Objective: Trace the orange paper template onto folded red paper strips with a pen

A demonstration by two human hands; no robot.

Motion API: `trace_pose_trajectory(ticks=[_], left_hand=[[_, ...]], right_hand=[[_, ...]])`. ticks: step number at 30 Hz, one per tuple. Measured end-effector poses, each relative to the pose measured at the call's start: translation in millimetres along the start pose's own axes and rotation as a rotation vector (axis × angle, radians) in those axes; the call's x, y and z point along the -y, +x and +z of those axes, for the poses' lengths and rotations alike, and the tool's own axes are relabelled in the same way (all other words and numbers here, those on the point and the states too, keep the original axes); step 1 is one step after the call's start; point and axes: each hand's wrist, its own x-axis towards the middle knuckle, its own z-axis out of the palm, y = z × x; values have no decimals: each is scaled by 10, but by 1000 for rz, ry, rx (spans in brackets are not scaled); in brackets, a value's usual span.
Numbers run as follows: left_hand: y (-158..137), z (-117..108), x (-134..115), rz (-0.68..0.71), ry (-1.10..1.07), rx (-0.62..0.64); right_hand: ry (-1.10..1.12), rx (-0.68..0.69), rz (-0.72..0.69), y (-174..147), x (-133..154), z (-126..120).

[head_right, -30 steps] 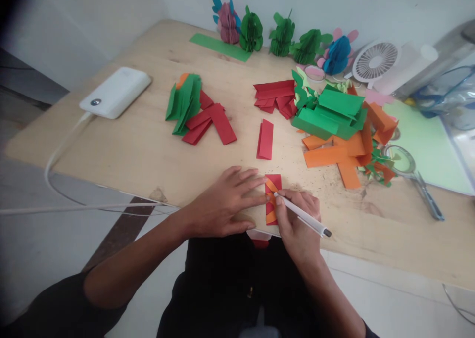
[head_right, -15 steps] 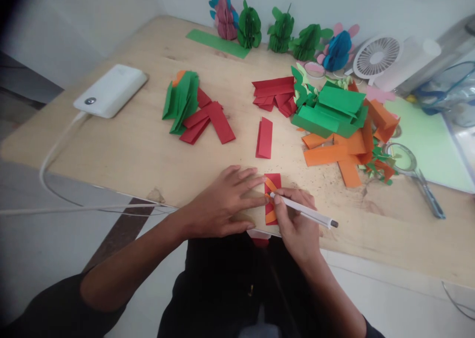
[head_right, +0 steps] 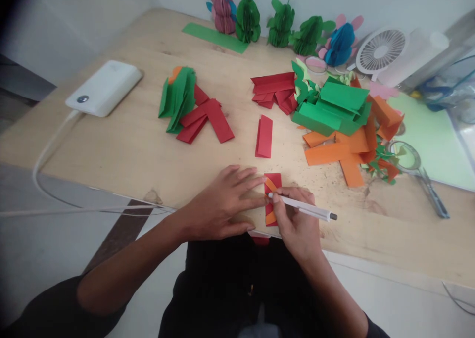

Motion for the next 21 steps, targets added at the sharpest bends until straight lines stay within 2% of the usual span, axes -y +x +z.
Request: trace_pose_trajectory(ticks=[21], left_hand=[[-2, 6, 7, -1, -3, 2]], right_hand=[[6, 15, 24, 4, 5, -3]])
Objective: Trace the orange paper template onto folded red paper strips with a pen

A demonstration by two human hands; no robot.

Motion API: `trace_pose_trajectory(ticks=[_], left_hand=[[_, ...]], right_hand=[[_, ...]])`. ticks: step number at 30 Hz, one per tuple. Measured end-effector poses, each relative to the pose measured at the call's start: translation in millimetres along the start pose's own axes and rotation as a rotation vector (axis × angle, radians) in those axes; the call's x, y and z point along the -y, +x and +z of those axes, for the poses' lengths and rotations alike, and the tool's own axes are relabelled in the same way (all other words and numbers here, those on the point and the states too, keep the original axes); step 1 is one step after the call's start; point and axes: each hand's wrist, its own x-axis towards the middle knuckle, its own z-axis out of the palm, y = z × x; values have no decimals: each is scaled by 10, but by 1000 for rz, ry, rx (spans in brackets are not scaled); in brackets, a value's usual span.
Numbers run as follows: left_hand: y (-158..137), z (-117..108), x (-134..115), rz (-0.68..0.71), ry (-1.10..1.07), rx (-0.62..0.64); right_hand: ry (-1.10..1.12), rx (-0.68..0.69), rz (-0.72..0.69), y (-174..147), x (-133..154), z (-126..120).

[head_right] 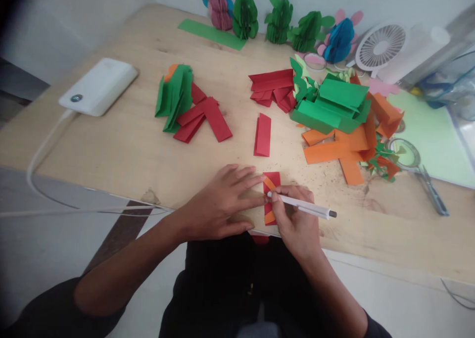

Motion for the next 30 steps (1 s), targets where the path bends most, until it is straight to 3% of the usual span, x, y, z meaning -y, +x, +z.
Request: trace_pose_trajectory(ticks=[13, 21, 30], left_hand=[[5, -8, -1, 1, 6, 7], [8, 2, 1, 3, -3, -7], [2, 2, -2, 7, -1, -12]], right_hand=[[-39, -34, -44, 33, 24, -33], [-22, -39, 28, 32, -25, -43], [-24, -71, 8, 37, -24, -16]])
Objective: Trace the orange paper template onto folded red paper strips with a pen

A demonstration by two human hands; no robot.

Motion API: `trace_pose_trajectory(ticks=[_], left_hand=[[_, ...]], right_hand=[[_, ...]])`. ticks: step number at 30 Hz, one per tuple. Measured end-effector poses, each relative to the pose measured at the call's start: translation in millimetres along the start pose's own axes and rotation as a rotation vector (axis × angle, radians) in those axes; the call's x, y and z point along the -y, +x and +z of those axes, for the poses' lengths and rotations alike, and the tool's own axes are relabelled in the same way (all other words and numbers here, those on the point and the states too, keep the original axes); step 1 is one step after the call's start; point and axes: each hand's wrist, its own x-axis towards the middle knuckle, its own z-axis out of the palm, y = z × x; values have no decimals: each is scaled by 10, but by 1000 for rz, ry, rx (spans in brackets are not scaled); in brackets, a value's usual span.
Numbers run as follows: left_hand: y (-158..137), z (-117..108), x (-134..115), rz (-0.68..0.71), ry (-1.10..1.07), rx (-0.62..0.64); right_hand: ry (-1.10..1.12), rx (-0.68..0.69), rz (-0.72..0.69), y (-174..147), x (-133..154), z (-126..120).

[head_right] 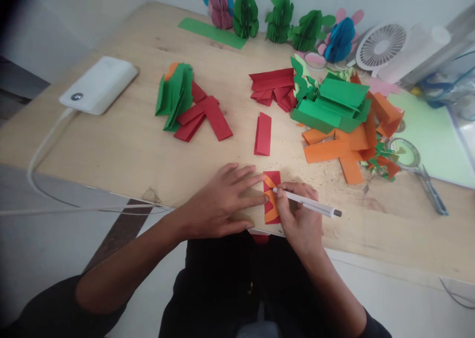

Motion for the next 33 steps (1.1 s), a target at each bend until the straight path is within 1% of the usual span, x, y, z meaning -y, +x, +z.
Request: trace_pose_trajectory(ticks=[4, 8, 11, 14, 17, 19, 22, 25, 27, 30, 33], left_hand=[[-1, 5, 6, 8, 5, -9], [0, 10, 11, 10, 10, -7], [0, 5, 6, 8, 10, 1], [0, -2, -3, 5, 15, 6], [2, -4, -4, 7, 19, 3], [5, -1, -1, 7, 17, 5], [9, 10, 4, 2, 20, 8], [10, 27, 5, 6, 28, 1], [10, 37, 4, 12, 34, -2], [11, 45, 3, 12, 41, 2], [12, 43, 9, 10, 47, 6]], right_hand=[[-7, -4, -26, 30, 3, 40], [50, 34, -29, 71, -28, 106], [85, 27, -41, 79, -32, 138], [150, 12, -52, 34, -2, 106], [182, -4, -61, -65, 35, -5], [144, 14, -110, -143, 47, -99], [5, 44, -266, -246, 25, -210], [-124, 49, -430, -312, -31, -245], [-193, 55, -509, -334, -67, -235], [-257, 40, -562, -345, -101, -208], [-266, 15, -572, -352, -123, -191]])
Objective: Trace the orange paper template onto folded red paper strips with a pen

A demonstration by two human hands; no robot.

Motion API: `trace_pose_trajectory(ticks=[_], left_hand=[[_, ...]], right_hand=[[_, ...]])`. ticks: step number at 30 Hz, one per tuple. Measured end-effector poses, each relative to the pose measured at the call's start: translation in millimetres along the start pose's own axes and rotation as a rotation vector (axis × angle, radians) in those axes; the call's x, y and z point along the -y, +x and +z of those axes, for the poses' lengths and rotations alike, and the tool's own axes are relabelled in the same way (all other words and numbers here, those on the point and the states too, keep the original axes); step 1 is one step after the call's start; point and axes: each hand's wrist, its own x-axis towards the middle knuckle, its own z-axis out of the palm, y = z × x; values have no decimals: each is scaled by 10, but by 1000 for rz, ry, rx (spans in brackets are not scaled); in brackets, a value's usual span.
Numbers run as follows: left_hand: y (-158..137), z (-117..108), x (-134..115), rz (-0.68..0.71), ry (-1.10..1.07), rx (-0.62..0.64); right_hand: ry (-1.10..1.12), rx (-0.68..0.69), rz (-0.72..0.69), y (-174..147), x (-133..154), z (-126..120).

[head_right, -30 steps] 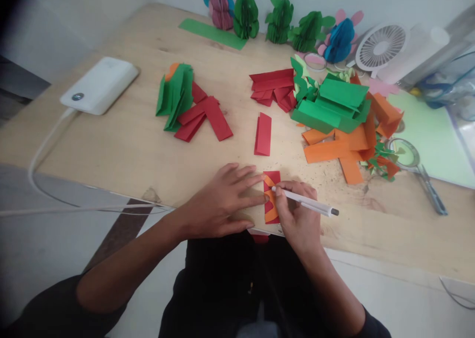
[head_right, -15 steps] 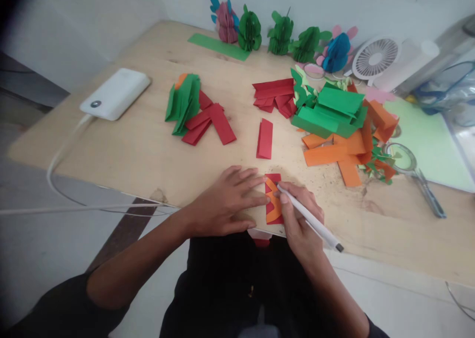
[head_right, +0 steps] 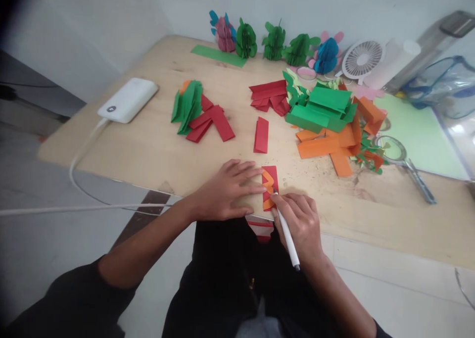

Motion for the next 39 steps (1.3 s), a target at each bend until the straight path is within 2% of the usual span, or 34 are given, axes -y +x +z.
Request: trace_pose_trajectory(ticks=[4, 8, 13, 20, 28, 36, 39], left_hand=[[-19, -20, -27, 10, 8, -26], [-70, -32, -165, 9, -16, -66], [-130, 8, -312, 44, 7, -16], [-148, -12, -277, 61, 46, 36], [-163, -10, -257, 60, 18, 27], [-161, -18, -239, 58, -3, 31], [-161, -24, -235, 52, -9, 39]], right_hand=[[-16, 0, 5, -35, -19, 22], [-23, -6, -2, -59, -37, 40], [-27, -28, -35, -60, -57, 48], [-22, -53, -60, -56, -60, 51], [11, -38, -34, -42, -40, 36], [63, -1, 42, -26, -24, 12], [187, 4, 157, 23, -4, -30]])
